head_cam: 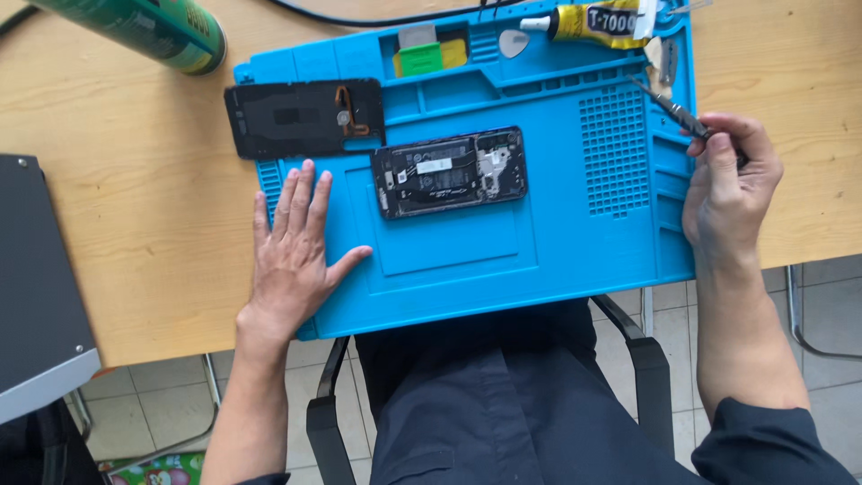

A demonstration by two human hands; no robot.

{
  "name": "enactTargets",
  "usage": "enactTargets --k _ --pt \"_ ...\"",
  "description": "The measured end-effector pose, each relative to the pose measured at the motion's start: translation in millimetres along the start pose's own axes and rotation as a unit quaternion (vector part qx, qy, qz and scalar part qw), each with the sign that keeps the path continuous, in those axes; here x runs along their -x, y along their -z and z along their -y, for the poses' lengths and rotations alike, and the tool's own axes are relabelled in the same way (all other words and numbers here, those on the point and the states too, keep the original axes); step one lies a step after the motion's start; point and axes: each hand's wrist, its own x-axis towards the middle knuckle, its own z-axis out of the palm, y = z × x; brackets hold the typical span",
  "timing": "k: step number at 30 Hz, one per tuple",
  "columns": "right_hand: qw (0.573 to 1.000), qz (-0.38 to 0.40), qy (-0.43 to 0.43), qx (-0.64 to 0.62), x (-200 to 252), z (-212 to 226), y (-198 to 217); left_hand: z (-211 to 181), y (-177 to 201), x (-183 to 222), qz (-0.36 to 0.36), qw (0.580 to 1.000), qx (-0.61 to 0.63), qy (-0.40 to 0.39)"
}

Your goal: The person uses a screwdriver to remove screws from the internal frame of a disassembled smartphone. They carefully place the removed screws into a designated compartment on the blue work mat and continue to unscrew components from the device's chassis.

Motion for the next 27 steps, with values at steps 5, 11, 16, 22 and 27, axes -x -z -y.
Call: enactTargets --k 5,11,16,22,27 --pt "1.0 -0.022 -0.003 -0.017 2.2 -0.4 -0.8 -1.2 -2.8 -1.2 -0.007 1.0 0.013 0.007" --pt "0.999 -0.026 0.016 -0.024 -0.7 -0.6 -5.3 -50.5 21.6 -25.4 -0.087 0.995 -0.019 -0.052" --pt "0.999 -0.027 0.027 -0.012 1.4 1.8 -4.3 -56.6 16.6 -67.9 -0.061 0.988 -0.096 -0.107" --pt "0.982 0.08 0.139 0.096 -0.5 38.7 -15.1 -66.8 22.4 -82.4 -0.085 0.987 0.023 -0.135" --pt "0.954 0.172 0.199 0.143 -15.9 59.1 -9.4 -45.5 32.0 -78.0 -0.038 0.991 -0.033 -0.124"
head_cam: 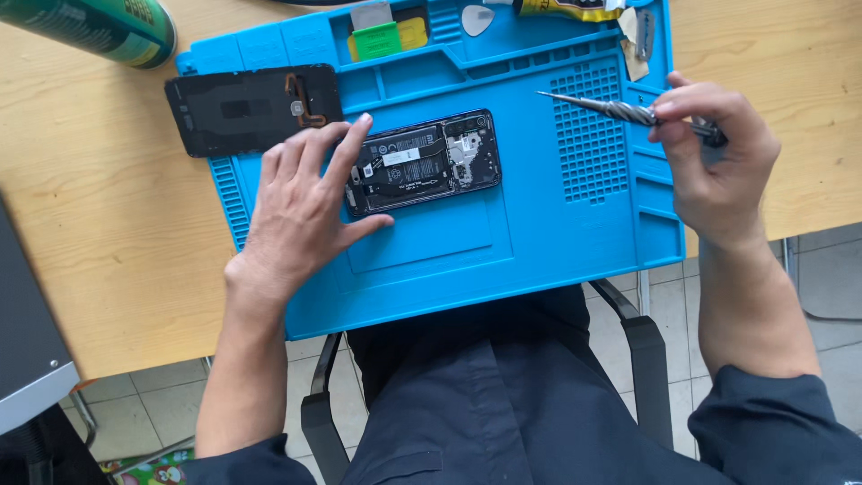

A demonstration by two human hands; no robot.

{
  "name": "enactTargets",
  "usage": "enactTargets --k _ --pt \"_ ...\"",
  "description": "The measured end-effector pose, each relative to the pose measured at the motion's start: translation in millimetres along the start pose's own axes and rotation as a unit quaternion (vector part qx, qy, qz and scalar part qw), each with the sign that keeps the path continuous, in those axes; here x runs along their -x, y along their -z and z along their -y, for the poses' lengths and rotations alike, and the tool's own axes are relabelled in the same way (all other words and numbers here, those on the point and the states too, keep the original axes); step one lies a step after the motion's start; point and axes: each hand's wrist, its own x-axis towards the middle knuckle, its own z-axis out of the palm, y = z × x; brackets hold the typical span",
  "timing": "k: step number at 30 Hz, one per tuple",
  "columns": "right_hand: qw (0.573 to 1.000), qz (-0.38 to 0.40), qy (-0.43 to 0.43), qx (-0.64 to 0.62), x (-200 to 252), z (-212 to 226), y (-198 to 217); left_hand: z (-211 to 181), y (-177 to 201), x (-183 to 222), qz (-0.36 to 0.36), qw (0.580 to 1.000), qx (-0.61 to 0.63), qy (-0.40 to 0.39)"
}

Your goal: The person uses a screwdriver to remove screws from the internal frame of a disassembled smartphone. They carefully place the removed screws into a designated compartment on the blue work mat and continue to unscrew components from the device's chassis.

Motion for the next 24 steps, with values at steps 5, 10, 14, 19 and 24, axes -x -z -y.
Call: enactTargets --k 5,10,14,19,24 --pt "0.997 0.06 0.002 0.051 -6.9 -8.7 3.4 -1.4 -15.7 -7.7 -0.039 0.998 0.027 -0.04" --pt "0.973 0.15 0.059 0.164 -30.9 23.1 10.6 -13.8 -25.0 -19.7 -0.043 0.996 0.076 -0.025" --pt "0.954 0.225 0.064 0.186 -40.0 42.6 12.0 -19.1 -17.5 -2.3 -0.01 0.996 0.089 0.008" --pt "0.944 0.251 0.072 0.203 -41.4 39.9 11.3 -28.8 -17.8 25.2 -0.009 0.993 0.105 0.059" --pt "0.936 0.27 0.058 0.216 -37.7 32.1 12.4 -30.9 -26.5 31.5 0.0 0.988 0.123 0.088"
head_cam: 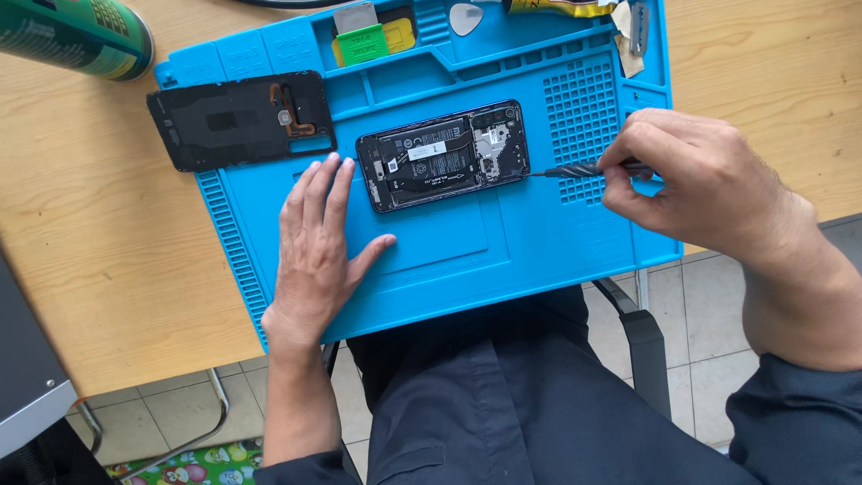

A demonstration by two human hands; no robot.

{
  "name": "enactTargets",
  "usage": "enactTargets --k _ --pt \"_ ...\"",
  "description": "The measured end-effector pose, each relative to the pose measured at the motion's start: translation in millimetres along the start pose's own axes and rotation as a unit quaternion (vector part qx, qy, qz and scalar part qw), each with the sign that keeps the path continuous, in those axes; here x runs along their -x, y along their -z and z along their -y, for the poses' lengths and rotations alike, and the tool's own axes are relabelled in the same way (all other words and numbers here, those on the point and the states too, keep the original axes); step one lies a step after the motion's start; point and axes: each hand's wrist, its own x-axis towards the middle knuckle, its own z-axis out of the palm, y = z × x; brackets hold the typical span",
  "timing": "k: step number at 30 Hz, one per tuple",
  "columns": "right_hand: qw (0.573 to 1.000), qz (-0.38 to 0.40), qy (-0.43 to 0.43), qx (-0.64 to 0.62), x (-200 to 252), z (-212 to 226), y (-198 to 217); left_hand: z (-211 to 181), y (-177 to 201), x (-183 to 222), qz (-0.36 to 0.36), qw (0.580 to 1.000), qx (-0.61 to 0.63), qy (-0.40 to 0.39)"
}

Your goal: The person uses a screwdriver to remove screws from the internal frame of a disassembled smartphone. They carefully place the removed screws into a designated compartment on the blue work mat and continue to unscrew components from the device's chassis.

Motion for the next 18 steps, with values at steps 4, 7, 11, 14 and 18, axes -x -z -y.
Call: enactTargets --k 4,7,11,14,18 --pt "1.0 -0.01 -0.003 -0.003 -2.7 -0.1 1.0 3.2 0.0 -2.1 0.002 1.0 -0.024 0.003" --pt "1.0 0.003 -0.016 0.011 -1.4 1.1 0.2 3.7 -1.4 -0.7 0.004 1.0 -0.023 0.003" --pt "0.996 0.025 -0.012 0.083 -4.9 4.0 1.8 3.8 -1.1 -1.2 0.002 1.0 -0.023 0.003" --pt "0.987 0.094 0.003 0.131 -22.3 14.4 10.8 2.9 -0.5 -1.4 0.002 1.0 -0.024 0.003" --pt "0.975 0.163 0.068 0.138 -48.9 26.5 23.4 1.2 1.2 -1.5 -0.005 1.0 -0.02 -0.003"
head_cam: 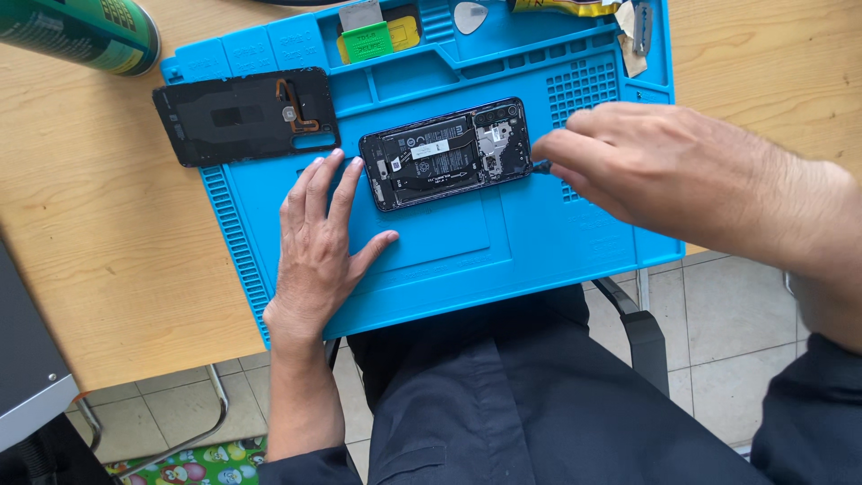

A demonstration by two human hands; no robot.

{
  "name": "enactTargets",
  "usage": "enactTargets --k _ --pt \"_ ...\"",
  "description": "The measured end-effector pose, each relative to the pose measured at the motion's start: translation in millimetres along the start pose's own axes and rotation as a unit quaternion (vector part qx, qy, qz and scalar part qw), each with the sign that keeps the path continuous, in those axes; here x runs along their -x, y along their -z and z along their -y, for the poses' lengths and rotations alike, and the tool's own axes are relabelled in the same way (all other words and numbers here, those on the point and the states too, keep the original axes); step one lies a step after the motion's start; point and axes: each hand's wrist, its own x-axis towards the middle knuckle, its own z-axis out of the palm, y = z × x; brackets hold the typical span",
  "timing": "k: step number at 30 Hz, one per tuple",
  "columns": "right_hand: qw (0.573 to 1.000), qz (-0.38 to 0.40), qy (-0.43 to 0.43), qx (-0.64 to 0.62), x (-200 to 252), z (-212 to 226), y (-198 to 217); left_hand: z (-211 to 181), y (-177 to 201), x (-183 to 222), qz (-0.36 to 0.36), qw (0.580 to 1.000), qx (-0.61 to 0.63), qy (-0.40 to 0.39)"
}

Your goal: The person uses a screwdriver to remove screws from the internal frame of a disassembled smartphone. They carefully place the removed screws into a designated compartment on the blue work mat and continue to unscrew components from the device's chassis.

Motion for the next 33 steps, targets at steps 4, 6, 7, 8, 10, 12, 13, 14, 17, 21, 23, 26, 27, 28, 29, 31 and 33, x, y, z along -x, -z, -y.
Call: enactTargets --k 4,6,7,8,10,12,13,14,17,21,23,26,27,28,29,31,33 --pt "0.994 0.083 -0.055 0.046 -7.9 3.3 0.4 -0.5 1.4 -0.3 -0.011 1.0 -0.002 -0.006" --pt "0.993 0.088 -0.056 0.054 -7.0 3.8 0.0 -0.3 1.8 -0.6 -0.011 1.0 -0.001 -0.006" --pt "0.995 0.089 -0.016 0.045 -4.8 3.2 1.9 -0.2 1.7 -0.5 -0.01 1.0 -0.002 -0.007" --pt "0.995 0.09 0.024 0.036 -2.8 2.6 3.8 0.1 2.2 -0.5 -0.009 1.0 -0.003 -0.008" --pt "0.996 0.071 0.005 0.044 -1.1 2.8 1.7 1.2 1.3 0.0 -0.008 1.0 -0.002 -0.007" --pt "0.997 0.052 -0.018 0.053 0.6 1.6 0.1 1.1 1.0 -0.6 -0.008 1.0 0.0 -0.009" --pt "0.992 0.104 -0.025 0.066 0.9 0.1 -0.8 0.7 1.3 -1.1 -0.009 1.0 0.002 -0.008" --pt "0.984 0.155 -0.032 0.077 1.1 -0.6 -2.1 0.5 1.5 -0.7 -0.009 1.0 0.005 -0.007" --pt "0.988 0.104 0.06 0.099 -4.1 -5.6 -2.2 0.1 1.2 0.0 0.001 1.0 0.008 0.0" --pt "0.99 0.116 -0.025 0.076 -17.1 -2.4 6.4 -0.3 1.5 0.9 -0.013 1.0 0.004 -0.005" --pt "0.993 0.101 0.023 0.047 -16.5 -6.6 7.4 0.1 1.7 0.7 -0.014 1.0 0.007 -0.008" --pt "0.985 0.132 -0.035 0.101 -16.9 -1.3 7.1 1.7 -0.3 1.2 -0.009 1.0 -0.007 -0.006" --pt "0.985 0.132 -0.035 0.101 -17.7 -2.6 7.0 1.8 0.2 1.3 -0.009 1.0 -0.007 -0.005" --pt "0.989 0.131 -0.025 0.07 -18.0 -3.8 6.8 1.7 0.3 1.3 -0.008 1.0 -0.003 -0.005" --pt "0.991 0.131 -0.016 0.038 -18.4 -5.1 6.7 1.6 0.4 1.2 -0.006 1.0 0.001 -0.004" --pt "0.991 0.132 -0.022 0.021 -15.6 -7.2 5.3 1.5 0.4 0.5 -0.006 1.0 0.003 -0.003" --pt "0.991 0.134 -0.027 0.002 -14.8 -8.7 4.6 1.4 1.3 1.3 -0.004 1.0 0.005 -0.001"
